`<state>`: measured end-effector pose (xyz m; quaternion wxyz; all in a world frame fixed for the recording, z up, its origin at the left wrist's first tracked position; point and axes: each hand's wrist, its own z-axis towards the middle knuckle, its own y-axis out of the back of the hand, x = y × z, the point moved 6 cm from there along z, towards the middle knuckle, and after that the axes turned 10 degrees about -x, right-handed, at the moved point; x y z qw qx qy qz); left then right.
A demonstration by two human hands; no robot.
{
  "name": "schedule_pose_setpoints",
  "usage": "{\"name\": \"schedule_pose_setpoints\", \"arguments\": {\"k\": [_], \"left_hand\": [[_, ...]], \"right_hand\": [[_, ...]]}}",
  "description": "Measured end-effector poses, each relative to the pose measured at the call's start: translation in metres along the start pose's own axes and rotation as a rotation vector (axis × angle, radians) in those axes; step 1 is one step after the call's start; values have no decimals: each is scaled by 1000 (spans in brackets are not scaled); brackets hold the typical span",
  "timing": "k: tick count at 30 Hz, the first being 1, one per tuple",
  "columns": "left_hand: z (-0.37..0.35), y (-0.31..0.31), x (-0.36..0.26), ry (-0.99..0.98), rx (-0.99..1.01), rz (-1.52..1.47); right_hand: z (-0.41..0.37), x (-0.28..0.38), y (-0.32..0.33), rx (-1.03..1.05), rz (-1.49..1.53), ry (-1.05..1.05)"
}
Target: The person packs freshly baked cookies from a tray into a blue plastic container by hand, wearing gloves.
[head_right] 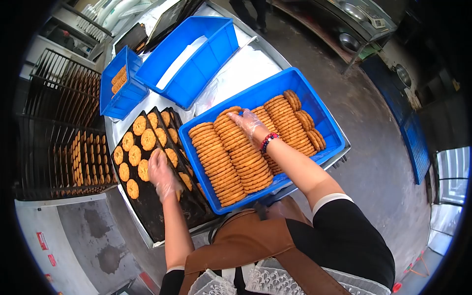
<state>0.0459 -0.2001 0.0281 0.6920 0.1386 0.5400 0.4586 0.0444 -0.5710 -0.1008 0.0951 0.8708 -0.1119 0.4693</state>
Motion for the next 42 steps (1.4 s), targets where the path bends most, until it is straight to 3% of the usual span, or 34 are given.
{"name": "schedule_pose_setpoints", "arguments": {"k": [3, 7, 8, 9, 11, 13, 16, 23, 24, 26, 27, 30, 31, 33, 34, 35, 37, 38, 40, 42], "left_hand": [[-17, 33, 123, 237, -25, 74], [-50, 68, 162, 260, -34, 54], [-59, 71, 168, 263, -16, 49], [-65, 71, 168, 264, 4, 43], [-73, 69, 168, 276, 11, 51], [-73, 61, 162, 219, 53, 36], [-68, 52, 150, 154, 33, -51], [-53, 46, 118, 100, 56, -91], [-53, 46, 115, 66, 64, -88], [-55, 50, 103, 58, 61, -79], [-56, 51, 100, 52, 57, -74], [-59, 59, 128, 86, 67, 66], [-62, 61, 133, 86, 67, 67], [-67, 68, 149, 113, 76, 385], [-69, 63, 166, 210, 234, 383], [-73, 64, 175, 211, 233, 385], [-80, 63, 165, 129, 312, 496], [-78, 65, 165, 163, 315, 498], [-70, 65, 152, 178, 365, 480], [-66, 59, 171, 146, 431, 495]], "right_hand": [[4, 5, -1, -22, 217, -28], [-2, 21, -6, -27, 241, 74], [-8, 29, -7, -82, 30, 149], [-7, 30, -11, -82, 24, 151], [-5, 24, -14, -126, -359, 180], [1, 23, -15, -171, -362, 83], [-17, 34, -17, -117, -52, -7], [-22, 32, -20, -6, 35, -25], [15, -12, -4, -3, 38, -27], [84, -59, -14, 172, 422, 331], [73, -47, -13, 172, 424, 329], [4, 14, -5, -33, -80, -56], [-4, 20, -8, -32, -80, -57], [-14, 32, -8, -120, -486, 116], [-7, 29, -6, -67, -482, 82], [2, 17, -1, -65, -482, 82], [-7, 26, -7, 25, -572, 279], [-8, 23, 15, -126, -317, 110], [-46, 52, 33, -224, -333, 146], [-45, 34, 59, -242, -276, 245]]}}
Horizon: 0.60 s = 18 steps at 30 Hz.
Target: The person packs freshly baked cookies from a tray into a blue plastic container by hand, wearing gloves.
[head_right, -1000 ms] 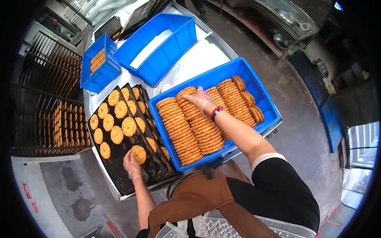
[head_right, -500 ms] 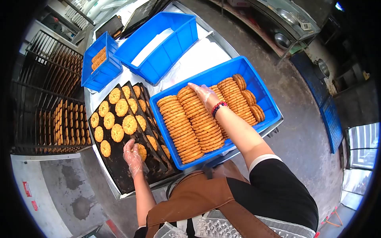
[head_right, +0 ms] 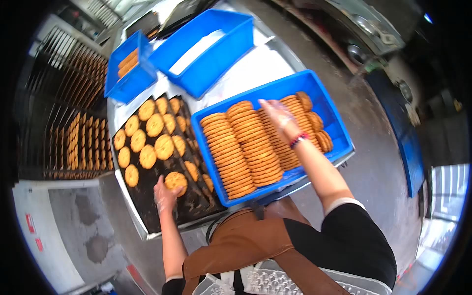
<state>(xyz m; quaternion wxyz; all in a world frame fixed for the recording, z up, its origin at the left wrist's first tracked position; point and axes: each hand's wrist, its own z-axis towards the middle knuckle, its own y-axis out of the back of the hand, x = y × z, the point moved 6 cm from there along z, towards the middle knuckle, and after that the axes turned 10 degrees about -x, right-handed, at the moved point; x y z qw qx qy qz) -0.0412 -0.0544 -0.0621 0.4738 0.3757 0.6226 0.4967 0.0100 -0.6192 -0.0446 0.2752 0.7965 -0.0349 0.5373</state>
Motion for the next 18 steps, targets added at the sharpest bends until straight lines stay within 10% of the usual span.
{"name": "schedule_pose_setpoints", "arguments": {"k": [9, 12, 18], "left_hand": [[64, -17, 4, 230, 378, -731], [100, 18, -41, 186, 139, -604], [176, 7, -50, -84, 331, -337]], "right_hand": [[-50, -85, 37, -6, 85, 23], [-82, -70, 33, -45, 138, 109], [-145, 31, 4, 28, -97, 448]]}}
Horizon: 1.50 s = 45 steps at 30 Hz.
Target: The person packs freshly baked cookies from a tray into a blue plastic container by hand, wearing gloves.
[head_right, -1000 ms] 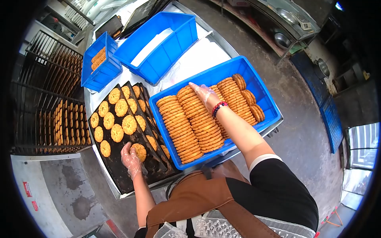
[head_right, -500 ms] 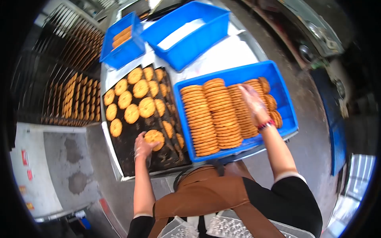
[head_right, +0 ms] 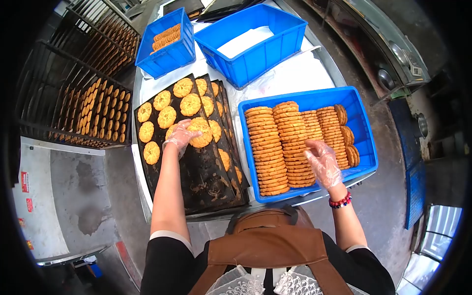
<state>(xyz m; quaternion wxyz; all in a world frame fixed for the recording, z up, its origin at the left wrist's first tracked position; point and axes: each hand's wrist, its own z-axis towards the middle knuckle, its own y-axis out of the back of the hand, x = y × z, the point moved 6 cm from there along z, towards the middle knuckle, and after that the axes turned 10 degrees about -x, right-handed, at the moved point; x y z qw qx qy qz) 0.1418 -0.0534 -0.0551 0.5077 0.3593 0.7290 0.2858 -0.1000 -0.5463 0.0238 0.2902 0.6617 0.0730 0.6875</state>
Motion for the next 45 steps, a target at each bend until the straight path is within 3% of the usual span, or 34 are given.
{"name": "schedule_pose_setpoints", "arguments": {"k": [3, 4, 5, 7, 9, 10, 11, 13, 14, 15, 17, 20, 23, 26, 27, 29, 31, 33, 34, 35, 37, 40, 42, 43, 45], "left_hand": [[-22, 11, -15, -25, -146, 25], [-30, 12, -23, -217, -289, 136], [-44, 8, -19, -339, -423, -22], [-90, 15, -40, -353, -512, -35], [-100, 0, -26, -362, -437, -8], [-98, -2, -13, -222, -346, -1], [-93, 3, -3, -215, -354, -6], [-64, 16, 55, 101, -424, -252], [-35, 18, 95, 154, -469, -250], [-35, 43, 88, 155, -478, -163], [-25, 56, 89, 281, -314, -181], [-24, 69, 72, 243, -190, -52], [-43, 57, 58, -107, -510, -26], [-100, 62, 13, -452, -597, 7], [-106, 56, 12, -484, -611, -25], [-100, 40, 37, -374, -497, -7], [-88, 55, 77, -145, -481, -106], [-68, 70, 151, 281, -559, -365], [-60, 83, 180, 329, -501, -581], [-48, 88, 203, 238, -430, -886], [-57, 111, 210, 325, -354, -941], [-30, 99, 253, 289, -322, -726], [-41, 110, 229, 192, -372, -721], [-33, 109, 235, 213, -342, -554], [-35, 100, 242, 106, -656, 11]], "right_hand": [[-1, 33, -15, 59, -55, 59], [-2, 38, -19, 55, -78, 107], [-3, 44, -25, 50, -100, 155], [-5, 58, -37, 66, -91, 153], [-7, 74, -49, 74, -145, 218], [-6, 87, -57, 116, -147, 221], [-6, 94, -66, 124, -148, 230], [-10, 109, -82, 147, -123, 302], [-10, 116, -91, 168, -137, 352], [-12, 119, -101, 176, -136, 358], [-18, 125, -121, 208, -28, 366], [-28, 146, -143, 273, -73, 334], [-39, 161, -154, 302, -127, 369], [-48, 162, -166, 361, -97, 297], [-51, 166, -168, 365, -97, 303], [-56, 173, -174, 370, -105, 292], [-59, 182, -177, 372, -121, 315], [-63, 189, -180, 365, -104, 297], [-65, 189, -182, 373, -73, 265], [-67, 188, -184, 369, -72, 266], [-73, 186, -189, 377, -127, 261], [-77, 184, -196, 404, -131, 305], [-78, 192, -194, 370, -111, 328], [-78, 191, -194, 353, -108, 334], [-79, 193, -193, 361, -164, 324]]}}
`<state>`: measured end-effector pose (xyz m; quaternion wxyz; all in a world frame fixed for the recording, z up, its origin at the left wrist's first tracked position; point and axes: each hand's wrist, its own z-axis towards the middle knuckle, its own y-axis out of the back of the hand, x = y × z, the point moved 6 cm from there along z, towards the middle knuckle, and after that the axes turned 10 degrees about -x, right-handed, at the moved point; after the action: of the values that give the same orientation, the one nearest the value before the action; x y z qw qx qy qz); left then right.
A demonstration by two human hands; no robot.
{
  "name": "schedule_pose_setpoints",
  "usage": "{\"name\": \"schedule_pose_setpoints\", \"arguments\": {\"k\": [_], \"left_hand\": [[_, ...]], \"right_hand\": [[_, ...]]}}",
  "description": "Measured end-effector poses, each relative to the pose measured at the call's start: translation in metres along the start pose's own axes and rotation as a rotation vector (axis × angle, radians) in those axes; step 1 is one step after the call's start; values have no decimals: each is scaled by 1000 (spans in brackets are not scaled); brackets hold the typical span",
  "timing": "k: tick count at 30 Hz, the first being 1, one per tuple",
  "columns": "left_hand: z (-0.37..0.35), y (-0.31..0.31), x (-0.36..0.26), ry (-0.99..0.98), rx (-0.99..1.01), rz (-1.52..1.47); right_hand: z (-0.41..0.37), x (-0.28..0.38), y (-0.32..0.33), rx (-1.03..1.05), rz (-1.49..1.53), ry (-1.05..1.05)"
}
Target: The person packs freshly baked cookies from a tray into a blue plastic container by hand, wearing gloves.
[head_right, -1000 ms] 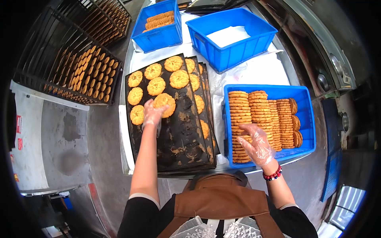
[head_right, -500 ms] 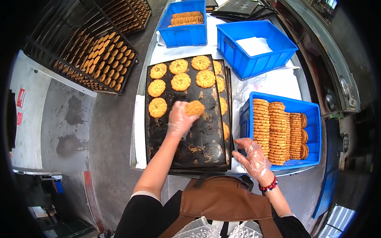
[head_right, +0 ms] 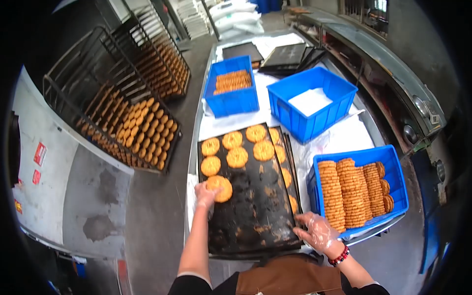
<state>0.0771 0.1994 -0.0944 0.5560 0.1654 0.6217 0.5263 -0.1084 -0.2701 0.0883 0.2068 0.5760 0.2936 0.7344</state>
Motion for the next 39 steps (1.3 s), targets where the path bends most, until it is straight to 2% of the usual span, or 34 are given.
{"name": "schedule_pose_setpoints", "arguments": {"k": [2, 4, 6, 8, 10, 12, 14, 15, 16, 17, 18, 20, 21, 23, 24, 26, 27, 28, 30, 31, 32, 33, 34, 35, 36, 37, 38, 39], "left_hand": [[-26, 34, -51, -200, -23, -156], [-57, 74, -109, -446, -63, -118], [-65, 75, -120, -494, -32, -112], [-63, 59, -109, -357, 144, -31], [-43, 59, -99, -253, 186, 47], [-1, 16, -44, -187, 133, 0], [21, 18, -44, 316, 492, -722], [56, -15, -6, 330, 391, -725], [70, -10, -11, 396, 376, -842], [82, 8, -29, 393, 368, -787], [95, -3, -28, 408, 465, -933], [101, 21, -42, 442, 396, -607], [112, 13, -41, 445, 409, -612], [127, -14, -21, 422, 592, -353], [132, -25, -7, 422, 598, -351], [146, -40, -7, 260, 698, -335], [126, -6, -36, 234, 584, -264], [135, -17, -24, 108, 383, 34], [107, -12, -37, -72, 141, -63], [77, 14, -69, -122, 95, -143], [56, 22, -88, -252, -9, -209], [39, 32, -103, -252, -3, -224], [26, 39, -116, -249, 0, -240], [18, 31, -114, -182, 9, -328], [11, 21, -107, -112, 20, -413], [6, -6, -93, 31, 146, -547], [-9, -34, -89, 236, 353, -921], [-45, -3, -132, 386, 542, -1110]], "right_hand": [[2, 7, 3, -8, -5, -23], [2, 7, 3, -24, 11, -18], [1, 8, 3, -33, 6, -28], [-2, 6, 5, -34, 1, -42], [-5, 4, 3, -24, 13, -64], [-8, -6, 2, -19, 8, -47], [-17, -13, -1, -36, 4, -34], [-18, -12, 0, -42, 14, -57], [-19, -9, 2, -57, 22, -80], [-20, -7, 3, -55, 20, -116], [-21, -7, 3, -57, 12, -125], [-27, -7, 6, -69, 7, -135], [-27, -2, 9, -80, 4, -122], [-27, 0, 12, -59, -13, -132], [-27, 0, 12, -42, -23, -133], [-30, -6, 11, -53, -53, -128], [-36, -16, 6, -50, -46, -120], [-36, -22, 1, -44, -37, -113], [-28, -13, 4, 22, -14, -148], [-22, -9, 4, 30, 26, -167], [-18, -7, 2, 44, 68, -190], [-13, -4, 0, 32, 73, -186], [-7, -5, -6, 68, 203, -249], [-1, -6, -14, 110, 333, -308], [6, -7, -22, 110, 340, -300], [13, -9, -30, 73, 421, -315], [19, -14, -37, 38, 501, -333], [24, -22, -47, 38, 528, -399]]}}
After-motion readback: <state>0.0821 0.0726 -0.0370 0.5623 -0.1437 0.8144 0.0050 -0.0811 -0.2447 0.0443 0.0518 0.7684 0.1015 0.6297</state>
